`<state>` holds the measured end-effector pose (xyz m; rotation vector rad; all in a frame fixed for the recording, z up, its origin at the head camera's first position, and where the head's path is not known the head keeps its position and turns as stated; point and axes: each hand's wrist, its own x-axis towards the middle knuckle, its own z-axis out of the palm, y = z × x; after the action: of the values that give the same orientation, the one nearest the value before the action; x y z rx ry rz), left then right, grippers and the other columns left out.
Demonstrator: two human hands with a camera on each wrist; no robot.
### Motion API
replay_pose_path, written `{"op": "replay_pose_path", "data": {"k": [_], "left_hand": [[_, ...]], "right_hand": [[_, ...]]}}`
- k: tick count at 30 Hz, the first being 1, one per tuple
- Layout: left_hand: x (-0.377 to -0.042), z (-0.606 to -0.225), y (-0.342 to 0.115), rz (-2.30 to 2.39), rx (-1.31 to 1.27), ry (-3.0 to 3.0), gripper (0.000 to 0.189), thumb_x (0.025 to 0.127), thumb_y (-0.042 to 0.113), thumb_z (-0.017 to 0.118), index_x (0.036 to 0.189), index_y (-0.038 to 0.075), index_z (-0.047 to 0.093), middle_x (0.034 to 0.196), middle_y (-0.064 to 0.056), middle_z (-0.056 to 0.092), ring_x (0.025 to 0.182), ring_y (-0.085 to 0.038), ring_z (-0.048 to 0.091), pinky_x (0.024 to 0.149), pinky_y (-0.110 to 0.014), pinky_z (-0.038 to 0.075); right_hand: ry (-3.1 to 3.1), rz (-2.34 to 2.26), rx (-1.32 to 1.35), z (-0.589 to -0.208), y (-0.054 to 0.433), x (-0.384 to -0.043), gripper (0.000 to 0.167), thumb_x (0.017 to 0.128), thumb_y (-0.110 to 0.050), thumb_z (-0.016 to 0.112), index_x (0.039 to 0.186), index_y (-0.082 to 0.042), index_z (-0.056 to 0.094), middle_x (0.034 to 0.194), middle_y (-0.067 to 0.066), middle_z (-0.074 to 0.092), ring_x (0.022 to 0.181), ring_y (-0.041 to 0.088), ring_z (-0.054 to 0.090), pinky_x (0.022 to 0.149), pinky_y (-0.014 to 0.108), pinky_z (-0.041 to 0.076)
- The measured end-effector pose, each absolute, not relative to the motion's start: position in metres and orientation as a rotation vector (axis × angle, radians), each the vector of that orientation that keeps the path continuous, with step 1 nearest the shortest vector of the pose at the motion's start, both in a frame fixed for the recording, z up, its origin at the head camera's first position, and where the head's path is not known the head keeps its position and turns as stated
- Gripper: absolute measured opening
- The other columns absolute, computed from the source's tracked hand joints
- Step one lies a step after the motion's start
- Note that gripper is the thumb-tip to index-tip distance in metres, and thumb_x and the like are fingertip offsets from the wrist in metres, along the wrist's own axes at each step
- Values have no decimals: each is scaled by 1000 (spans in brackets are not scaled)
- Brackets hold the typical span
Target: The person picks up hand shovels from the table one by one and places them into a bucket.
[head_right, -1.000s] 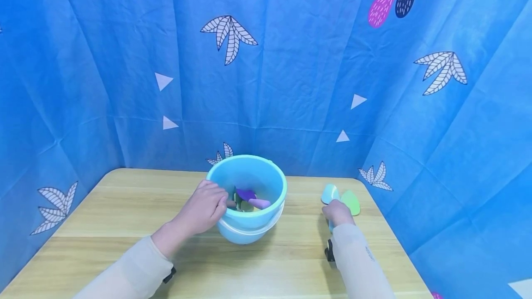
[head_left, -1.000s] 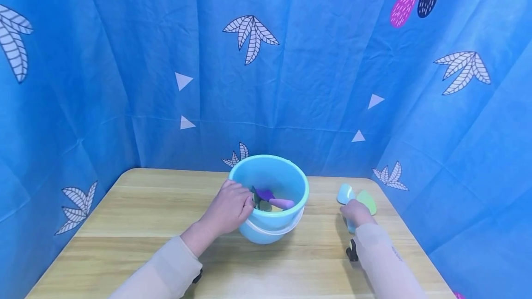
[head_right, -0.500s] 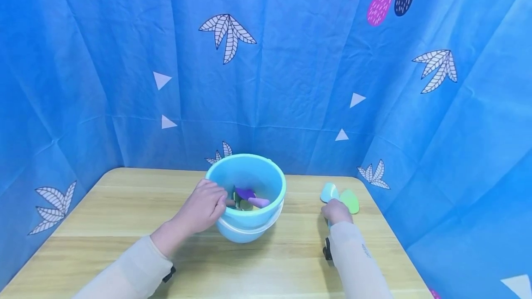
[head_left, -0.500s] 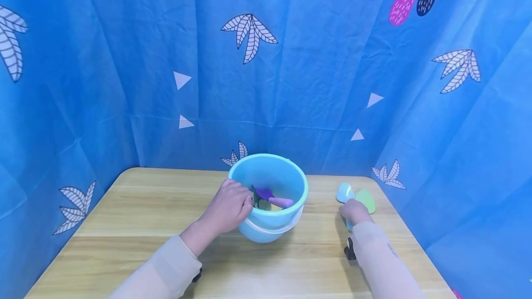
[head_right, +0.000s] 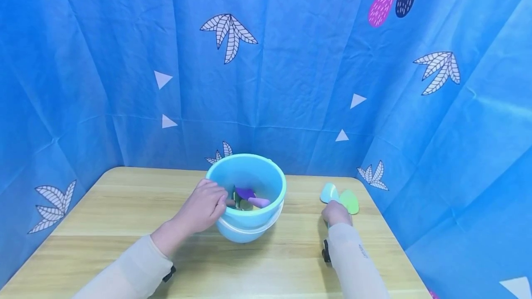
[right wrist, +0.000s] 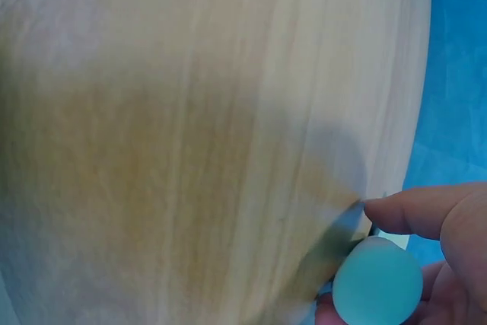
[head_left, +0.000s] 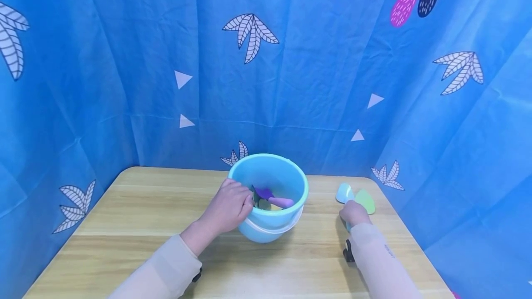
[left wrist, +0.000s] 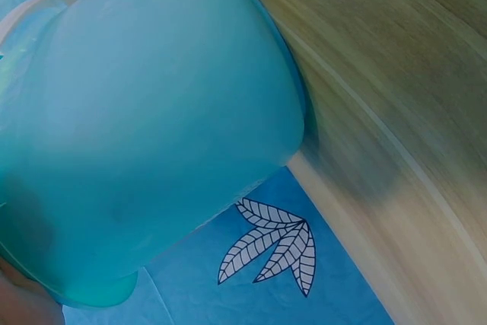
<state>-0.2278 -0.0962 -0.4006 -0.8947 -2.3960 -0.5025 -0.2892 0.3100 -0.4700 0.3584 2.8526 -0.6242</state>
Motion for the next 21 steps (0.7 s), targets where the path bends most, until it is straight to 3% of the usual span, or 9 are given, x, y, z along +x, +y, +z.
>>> {"op": "replay_pose_path", "data": {"k": [11, 21], "left_hand": [[-227, -400, -96, -492, -899, -2398, 28, 94, 18, 50, 67, 24, 49, 63, 14, 44, 69, -10, 43, 86, -38, 39], [-226, -399, -97, -505, -901, -2401, 29, 95, 20, 45, 67, 24, 48, 63, 14, 43, 69, -11, 43, 85, -37, 38]], "right_hand": [[2919, -577, 378, -475, 309, -290, 13, 89, 0, 51, 81, -1, 61, 84, 17, 61, 77, 31, 57, 72, 45, 50], [2950, -563, 384, -478, 310, -290, 22, 93, -13, 50, 75, -4, 59, 82, 15, 62, 75, 31, 57, 76, 50, 50]]}}
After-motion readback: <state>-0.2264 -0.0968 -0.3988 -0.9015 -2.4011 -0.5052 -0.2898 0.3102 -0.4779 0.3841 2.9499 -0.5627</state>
